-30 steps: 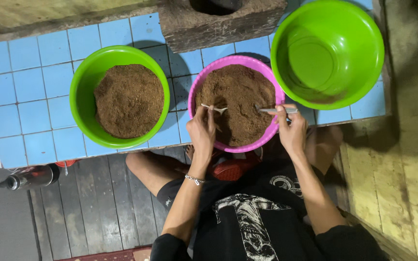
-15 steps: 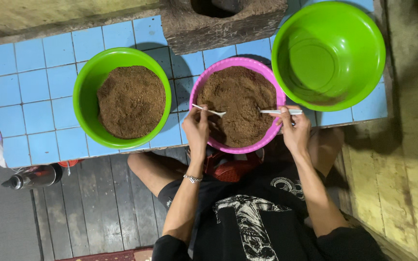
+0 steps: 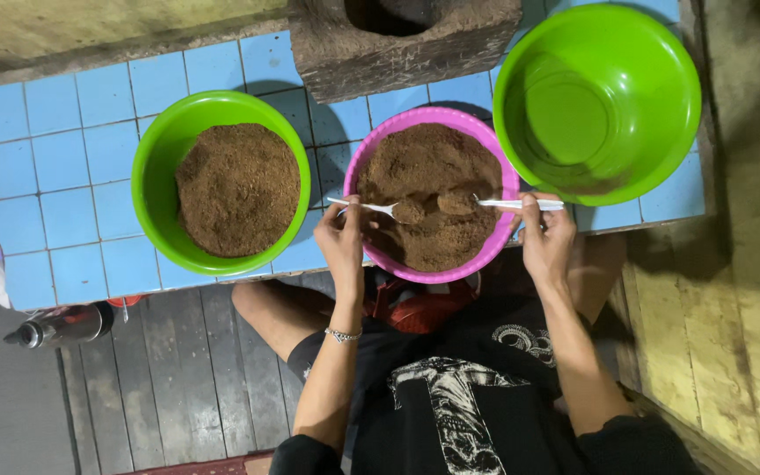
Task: The person scoops a brown granular substance from a pink bowl using two spoons and transfers it into a green bowl. The person repeats this scooping and transferring action multiple times.
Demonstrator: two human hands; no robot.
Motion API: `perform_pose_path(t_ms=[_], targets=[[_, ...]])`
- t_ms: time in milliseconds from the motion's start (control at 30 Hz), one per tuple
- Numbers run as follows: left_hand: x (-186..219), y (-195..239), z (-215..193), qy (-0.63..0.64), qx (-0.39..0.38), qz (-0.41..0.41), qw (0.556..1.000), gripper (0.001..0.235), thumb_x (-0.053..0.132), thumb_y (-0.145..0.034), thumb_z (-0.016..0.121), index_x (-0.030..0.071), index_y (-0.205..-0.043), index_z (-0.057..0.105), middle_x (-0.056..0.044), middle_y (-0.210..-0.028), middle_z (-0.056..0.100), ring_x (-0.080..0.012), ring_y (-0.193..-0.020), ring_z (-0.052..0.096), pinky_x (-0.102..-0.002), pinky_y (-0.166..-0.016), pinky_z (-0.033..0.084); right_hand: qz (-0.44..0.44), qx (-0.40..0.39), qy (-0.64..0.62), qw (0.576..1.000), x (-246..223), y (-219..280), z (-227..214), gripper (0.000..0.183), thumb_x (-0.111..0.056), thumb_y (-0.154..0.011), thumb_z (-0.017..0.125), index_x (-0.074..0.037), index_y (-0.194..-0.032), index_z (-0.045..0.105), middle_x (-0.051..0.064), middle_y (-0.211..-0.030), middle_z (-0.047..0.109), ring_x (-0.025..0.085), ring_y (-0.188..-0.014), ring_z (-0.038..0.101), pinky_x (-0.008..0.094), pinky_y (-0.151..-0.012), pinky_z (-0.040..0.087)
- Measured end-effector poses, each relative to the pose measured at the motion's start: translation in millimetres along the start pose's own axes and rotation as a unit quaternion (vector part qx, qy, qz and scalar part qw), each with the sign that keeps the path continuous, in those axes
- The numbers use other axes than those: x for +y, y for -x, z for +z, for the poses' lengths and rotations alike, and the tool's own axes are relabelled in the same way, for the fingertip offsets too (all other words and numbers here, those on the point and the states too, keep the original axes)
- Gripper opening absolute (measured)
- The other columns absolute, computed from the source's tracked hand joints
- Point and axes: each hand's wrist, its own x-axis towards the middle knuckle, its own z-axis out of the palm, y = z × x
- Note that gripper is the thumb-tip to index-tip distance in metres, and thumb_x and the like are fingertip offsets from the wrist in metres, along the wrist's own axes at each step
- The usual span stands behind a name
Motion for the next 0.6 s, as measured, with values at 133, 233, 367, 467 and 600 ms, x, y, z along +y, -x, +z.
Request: perform_pose_path(t_ms=[133, 233, 367, 467, 600], targets=[[1.0, -0.4, -1.2, 0.004, 0.008, -0.004, 1.0, 0.018, 0.014, -0.094, 0.065, -0.002, -0.094, 0.073, -0.017, -0.071, 0.072, -0.0176, -0.053, 0.069, -0.023, -0.042, 0.049, 0.003, 0.026, -0.012, 1.0, -7.0, 0.1, 3.3, 0.018, -0.013, -0.112, 0.055, 0.002, -0.115, 0.063, 0.017, -0.074, 0.066, 0.015, -0.057, 0.061, 0.021, -0.046, 0.047], [1.3, -0.3, -0.1, 0.005, 0.004, -0.006, 1.0, 0.018, 0.012, -0.095, 0.062, -0.003, -0.098, 0.072, -0.018, -0.073, 0.073, -0.0176, -0.053, 0.068, -0.023, -0.041, 0.048, 0.002, 0.015, -0.022, 1.0, -1.4, -1.2, 2.0, 0.015, -0.011, -0.111, 0.056, 0.003, -0.115, 0.061, 0.022, -0.079, 0.069, 0.016, -0.059, 0.062, 0.022, -0.046, 0.047], [-0.3, -0.4, 4.4, 0.022, 0.005, -0.012, 1.0, 0.016, 0.011, -0.095, 0.062, -0.002, -0.098, 0.072, -0.017, -0.075, 0.073, -0.0186, -0.054, 0.069, -0.022, -0.041, 0.049, 0.0, 0.016, -0.013, 1.0, 3.0, -0.7, 0.2, 0.015, -0.012, -0.111, 0.057, 0.002, -0.118, 0.059, 0.021, -0.077, 0.068, 0.016, -0.057, 0.062, 0.022, -0.046, 0.047], [15.3, 3.9, 10.9, 0.027, 0.004, -0.015, 1.0, 0.016, 0.01, -0.096, 0.062, -0.003, -0.097, 0.072, -0.019, -0.076, 0.074, -0.019, -0.053, 0.069, -0.022, -0.041, 0.049, -0.003, 0.022, 0.0, 1.0, -2.3, -0.4, -1.6, 0.015, -0.012, -0.111, 0.057, 0.001, -0.119, 0.058, 0.019, -0.073, 0.067, 0.016, -0.052, 0.059, 0.022, -0.043, 0.044], [29.4, 8.3, 20.0, 0.041, -0.004, -0.011, 0.999, 0.015, 0.009, -0.096, 0.064, -0.004, -0.096, 0.072, -0.019, -0.075, 0.074, -0.0179, -0.052, 0.068, -0.023, -0.041, 0.051, -0.008, 0.04, -0.017, 0.999, -9.2, -4.2, -9.9, 0.015, -0.01, -0.111, 0.056, 0.001, -0.122, 0.055, 0.021, -0.073, 0.066, 0.017, -0.056, 0.061, 0.023, -0.045, 0.046]])
